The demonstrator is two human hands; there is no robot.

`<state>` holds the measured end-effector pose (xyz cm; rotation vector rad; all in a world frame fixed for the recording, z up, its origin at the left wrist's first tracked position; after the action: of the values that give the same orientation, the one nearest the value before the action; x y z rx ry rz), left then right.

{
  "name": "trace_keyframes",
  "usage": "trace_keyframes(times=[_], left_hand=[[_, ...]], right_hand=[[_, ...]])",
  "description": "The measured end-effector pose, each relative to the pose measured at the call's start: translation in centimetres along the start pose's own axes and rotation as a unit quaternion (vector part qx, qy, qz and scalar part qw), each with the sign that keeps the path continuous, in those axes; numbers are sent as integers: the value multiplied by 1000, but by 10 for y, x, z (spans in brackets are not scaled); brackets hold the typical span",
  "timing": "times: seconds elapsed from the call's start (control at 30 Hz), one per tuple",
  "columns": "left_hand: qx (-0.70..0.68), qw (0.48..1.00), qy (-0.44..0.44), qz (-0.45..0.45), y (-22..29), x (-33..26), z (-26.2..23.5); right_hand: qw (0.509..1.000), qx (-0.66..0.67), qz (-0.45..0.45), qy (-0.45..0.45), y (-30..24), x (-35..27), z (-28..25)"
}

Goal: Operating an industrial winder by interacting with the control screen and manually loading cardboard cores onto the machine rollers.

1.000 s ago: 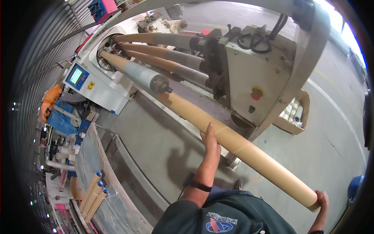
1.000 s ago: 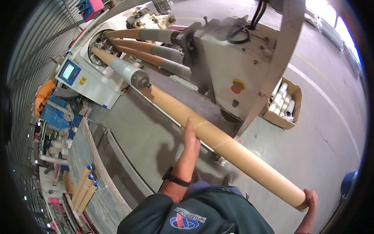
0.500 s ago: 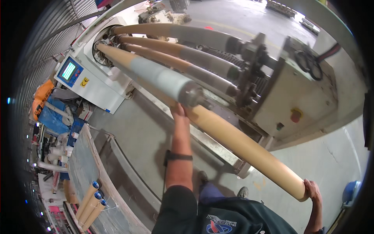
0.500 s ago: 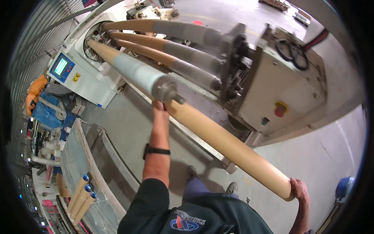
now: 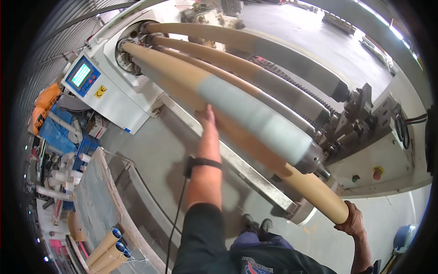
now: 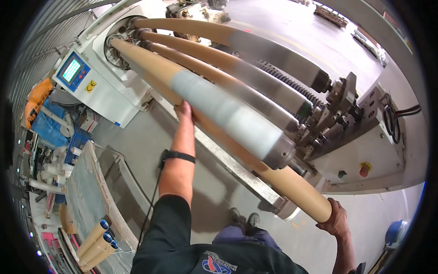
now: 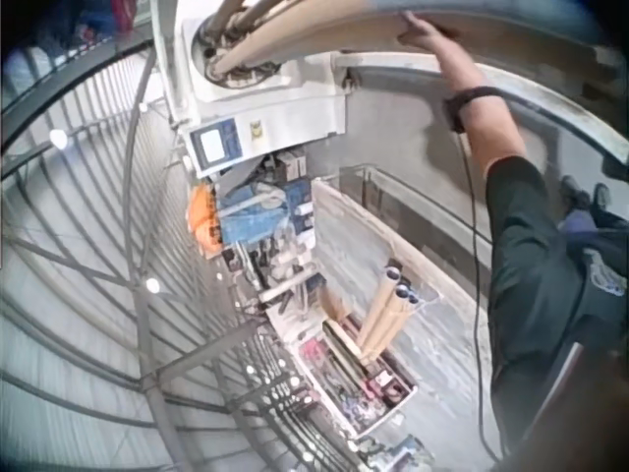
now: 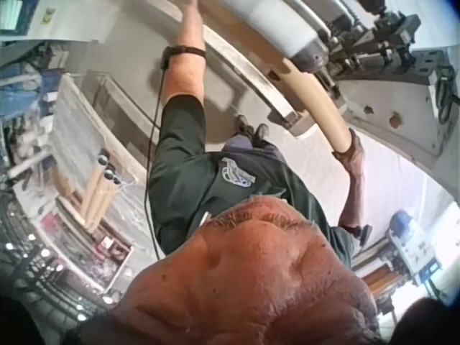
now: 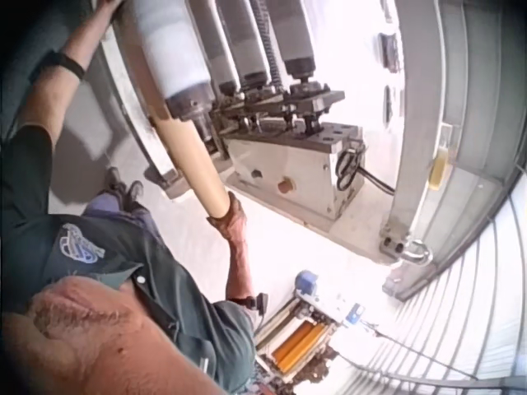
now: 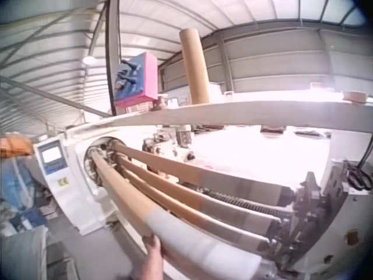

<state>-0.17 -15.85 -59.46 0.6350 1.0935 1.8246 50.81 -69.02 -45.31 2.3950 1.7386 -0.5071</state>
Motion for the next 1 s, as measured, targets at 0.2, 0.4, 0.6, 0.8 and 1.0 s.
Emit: trace_keyframes(times=[0.2,0.4,0.6,0.8,1.0], left_hand=[[22,998,-25,49,60,-115,39],[-40,999,12,-20,57,-24,24],[63,991,-10,121,82,139,-21],[129,989,37,55,80,298,-66],[27,999,34,18,75,458,-88]], right_hand=[[999,45,-13,-12,-16,5,-4],[998,7,-55,19,-94,57,-18],[975,214,-45,-24,-187,112,8],[998,-19,-46,26,-317,190,2],[998,-42,34,33,-470,271,-36]])
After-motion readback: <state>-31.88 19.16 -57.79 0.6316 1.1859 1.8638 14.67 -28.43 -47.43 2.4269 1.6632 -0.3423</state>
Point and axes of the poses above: each hand's wrist, its own x-axis towards the middle knuckle, its own z-axis out of the palm, y = z × x, the point moved 8 cm from there along x, towards the middle knuckle, and after that the axes turned 14 degrees about -x, right-handed, at the moved point
